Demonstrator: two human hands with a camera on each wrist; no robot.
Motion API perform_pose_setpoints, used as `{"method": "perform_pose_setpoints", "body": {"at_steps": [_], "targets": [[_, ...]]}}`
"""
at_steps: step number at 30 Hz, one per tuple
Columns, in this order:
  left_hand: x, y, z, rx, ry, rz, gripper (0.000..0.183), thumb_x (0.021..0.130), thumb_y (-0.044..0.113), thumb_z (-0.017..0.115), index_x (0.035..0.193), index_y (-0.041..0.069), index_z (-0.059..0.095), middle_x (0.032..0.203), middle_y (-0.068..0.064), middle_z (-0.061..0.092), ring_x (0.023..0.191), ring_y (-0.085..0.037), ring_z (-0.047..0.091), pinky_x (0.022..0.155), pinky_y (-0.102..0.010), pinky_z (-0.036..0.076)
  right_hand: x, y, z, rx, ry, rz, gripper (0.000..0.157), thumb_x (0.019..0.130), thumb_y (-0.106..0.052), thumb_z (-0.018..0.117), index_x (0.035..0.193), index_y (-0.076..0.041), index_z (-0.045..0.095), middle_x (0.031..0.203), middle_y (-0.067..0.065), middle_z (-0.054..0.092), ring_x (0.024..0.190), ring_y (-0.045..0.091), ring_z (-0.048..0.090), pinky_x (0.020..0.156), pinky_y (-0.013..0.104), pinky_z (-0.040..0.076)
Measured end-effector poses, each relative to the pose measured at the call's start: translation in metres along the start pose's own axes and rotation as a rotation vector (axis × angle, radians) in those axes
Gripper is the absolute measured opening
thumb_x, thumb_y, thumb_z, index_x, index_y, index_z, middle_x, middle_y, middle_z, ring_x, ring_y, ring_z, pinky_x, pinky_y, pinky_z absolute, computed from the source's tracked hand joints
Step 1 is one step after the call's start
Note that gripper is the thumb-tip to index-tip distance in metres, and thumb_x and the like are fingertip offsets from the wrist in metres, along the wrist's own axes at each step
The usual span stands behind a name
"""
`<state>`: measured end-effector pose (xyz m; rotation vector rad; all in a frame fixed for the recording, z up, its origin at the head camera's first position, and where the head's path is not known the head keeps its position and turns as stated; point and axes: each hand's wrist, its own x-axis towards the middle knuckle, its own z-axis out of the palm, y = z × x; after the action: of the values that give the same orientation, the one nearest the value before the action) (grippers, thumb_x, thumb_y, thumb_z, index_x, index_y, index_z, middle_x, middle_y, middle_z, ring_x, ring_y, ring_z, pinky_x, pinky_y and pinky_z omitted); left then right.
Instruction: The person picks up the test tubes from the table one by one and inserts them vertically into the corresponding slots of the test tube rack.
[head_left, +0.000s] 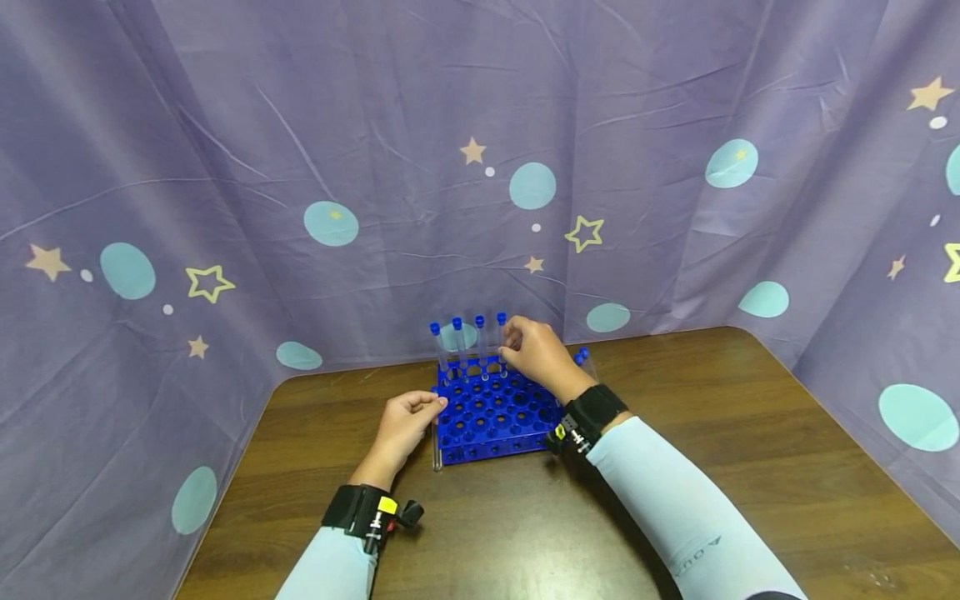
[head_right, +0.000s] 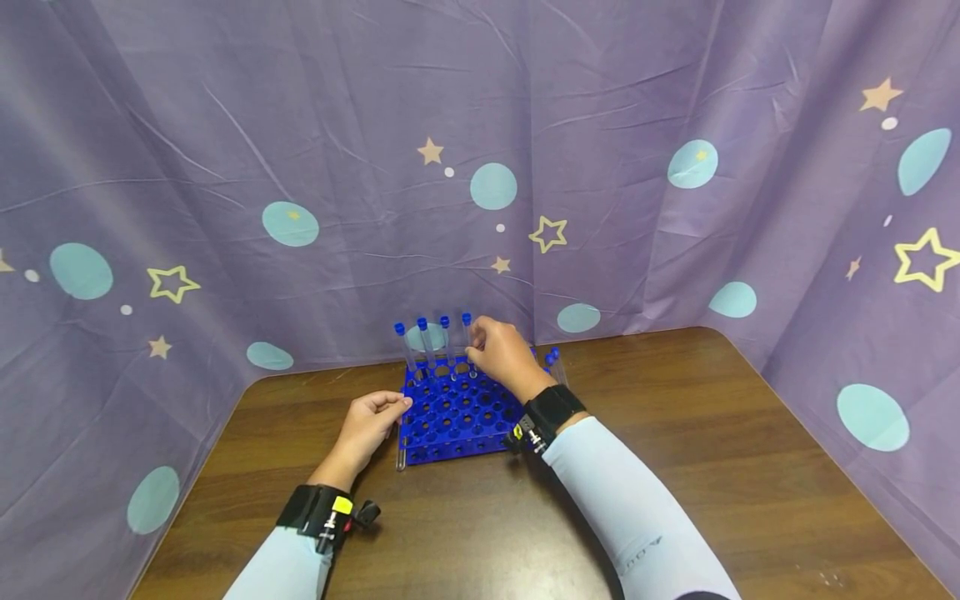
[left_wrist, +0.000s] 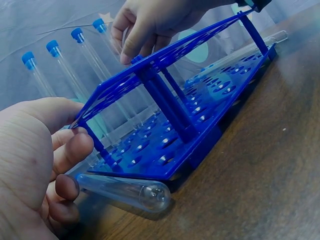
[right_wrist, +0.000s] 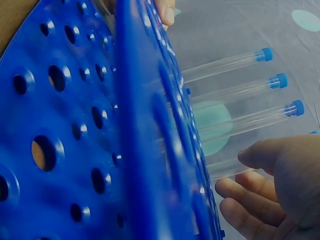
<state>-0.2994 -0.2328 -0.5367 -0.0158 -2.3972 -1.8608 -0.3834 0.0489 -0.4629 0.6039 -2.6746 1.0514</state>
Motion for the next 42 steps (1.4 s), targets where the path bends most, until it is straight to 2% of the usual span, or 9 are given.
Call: {"method": "perform_pose_setpoints", "body": {"at_steps": [6,20,24,29,34,42], "targets": [[0.0,0.0,0.001,0.002,0.003,0.001,0.024,0.103,0.018,0.085,0.113,-0.003,0.083,0.08,0.003,0.077,0.074,-0.013,0.068,0.068,-0.024,0.05,-0.003,-0.001,0.0,-0.002,-0.003,-0.005,0.023,0.103,-0.02,0.086,0.119,-0.009,0.074,0.107,0.007,0.083,0.096,0.024,0.081,0.086,0.041,0.066],[-0.001,0.002,0.001,0.004,0.007,-0.009,0.025,0.102,0.02,0.086,0.113,-0.003,0.083,0.079,0.002,0.077,0.075,-0.016,0.069,0.064,-0.025,0.047,-0.001,0.001,0.003,-0.015,0.036,-0.029,0.014,0.1,-0.014,0.087,0.106,-0.007,0.076,0.101,0.008,0.084,0.091,0.023,0.081,0.084,0.039,0.066],[0.0,0.002,0.001,-0.002,0.004,-0.006,0.022,0.103,0.018,0.085,0.111,-0.002,0.084,0.079,0.002,0.077,0.074,-0.015,0.069,0.065,-0.024,0.048,-0.003,0.001,0.003,-0.016,0.033,-0.017,0.016,0.099,-0.014,0.086,0.11,-0.005,0.078,0.102,0.008,0.084,0.094,0.023,0.081,0.085,0.038,0.067],[0.0,0.0,0.0,0.011,0.0,-0.007,0.021,0.103,0.017,0.084,0.111,-0.003,0.084,0.078,0.004,0.076,0.074,-0.012,0.069,0.067,-0.024,0.049,-0.006,-0.001,-0.001,0.032,0.008,0.007,0.029,0.099,-0.014,0.087,0.123,0.001,0.079,0.107,0.01,0.084,0.1,0.026,0.082,0.089,0.039,0.068],[0.001,-0.001,0.0,0.019,-0.003,-0.01,0.019,0.103,0.017,0.083,0.11,-0.001,0.084,0.077,0.006,0.075,0.074,-0.013,0.069,0.065,-0.024,0.047,-0.011,0.001,-0.008,0.08,-0.018,0.058,0.037,0.102,-0.016,0.086,0.134,0.001,0.076,0.112,0.009,0.082,0.104,0.027,0.08,0.09,0.043,0.067],[0.001,-0.002,0.0,0.02,-0.001,-0.015,0.019,0.104,0.018,0.083,0.109,0.0,0.084,0.075,0.005,0.074,0.073,-0.013,0.068,0.063,-0.025,0.046,-0.021,0.017,-0.025,0.077,0.037,0.075,0.032,0.105,-0.018,0.08,0.132,-0.003,0.077,0.112,0.01,0.083,0.103,0.029,0.08,0.089,0.046,0.066]]}}
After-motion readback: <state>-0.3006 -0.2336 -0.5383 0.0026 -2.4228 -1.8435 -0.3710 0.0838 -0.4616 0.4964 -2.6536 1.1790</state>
